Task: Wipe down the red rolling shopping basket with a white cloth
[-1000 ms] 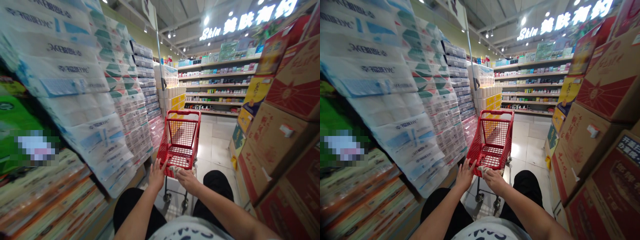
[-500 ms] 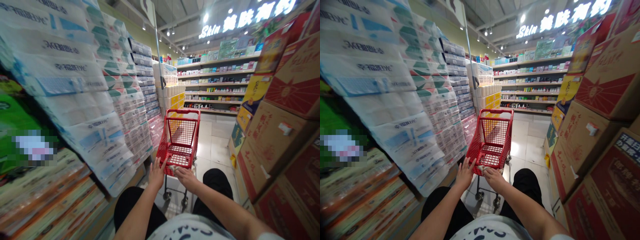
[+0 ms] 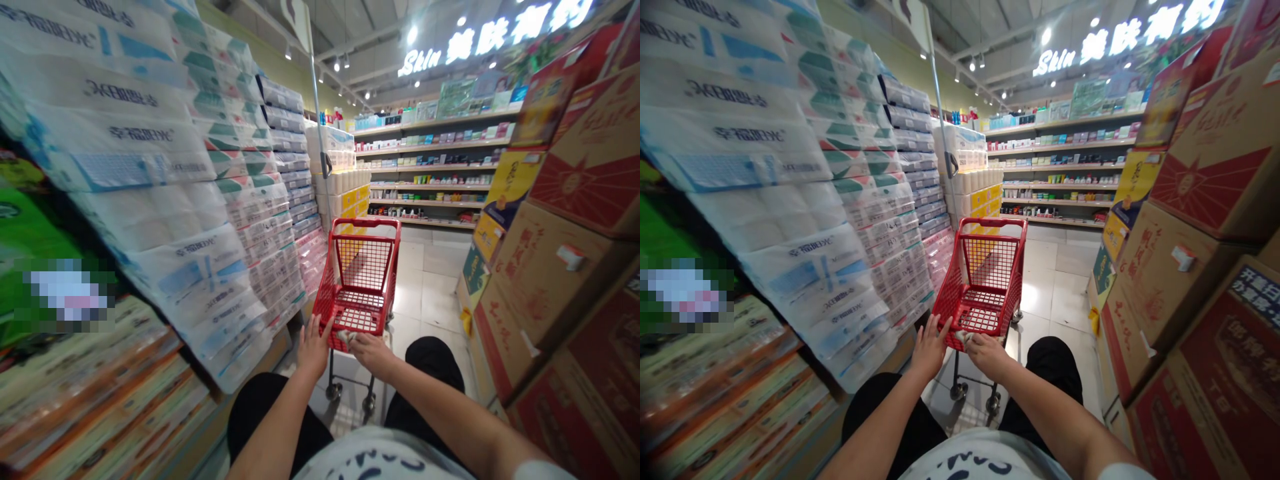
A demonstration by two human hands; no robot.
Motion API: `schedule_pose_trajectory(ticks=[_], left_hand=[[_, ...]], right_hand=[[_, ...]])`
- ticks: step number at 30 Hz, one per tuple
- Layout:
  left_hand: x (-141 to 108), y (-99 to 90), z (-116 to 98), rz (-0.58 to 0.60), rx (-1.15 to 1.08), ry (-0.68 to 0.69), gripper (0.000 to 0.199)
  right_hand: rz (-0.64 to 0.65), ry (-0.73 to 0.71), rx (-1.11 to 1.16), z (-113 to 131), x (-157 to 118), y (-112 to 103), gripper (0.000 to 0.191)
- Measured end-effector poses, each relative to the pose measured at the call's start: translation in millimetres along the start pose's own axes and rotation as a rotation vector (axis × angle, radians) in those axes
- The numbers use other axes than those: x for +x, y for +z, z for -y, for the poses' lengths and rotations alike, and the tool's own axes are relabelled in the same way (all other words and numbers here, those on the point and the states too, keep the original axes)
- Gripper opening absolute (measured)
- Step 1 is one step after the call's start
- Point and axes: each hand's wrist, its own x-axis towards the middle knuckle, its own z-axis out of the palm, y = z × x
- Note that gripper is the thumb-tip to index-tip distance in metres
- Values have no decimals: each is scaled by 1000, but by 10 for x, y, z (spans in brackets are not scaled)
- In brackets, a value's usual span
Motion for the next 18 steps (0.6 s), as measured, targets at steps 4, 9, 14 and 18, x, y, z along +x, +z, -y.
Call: schedule_pose_trajectory(ticks=[4, 9, 14, 18], left_hand=[[-6, 3, 9, -5, 4, 2, 72], [-9, -30, -6, 18, 0, -7, 71], [-9, -16, -9, 3, -9, -1, 71], [-8, 12, -2, -4, -3, 1, 73]], right_hand=[[-17, -60, 16, 24, -6, -14, 15], [-34, -26, 39, 62, -33, -45, 20], [31, 10, 43, 51, -95, -18, 24], [-14, -3, 59, 30, -109, -40, 26]])
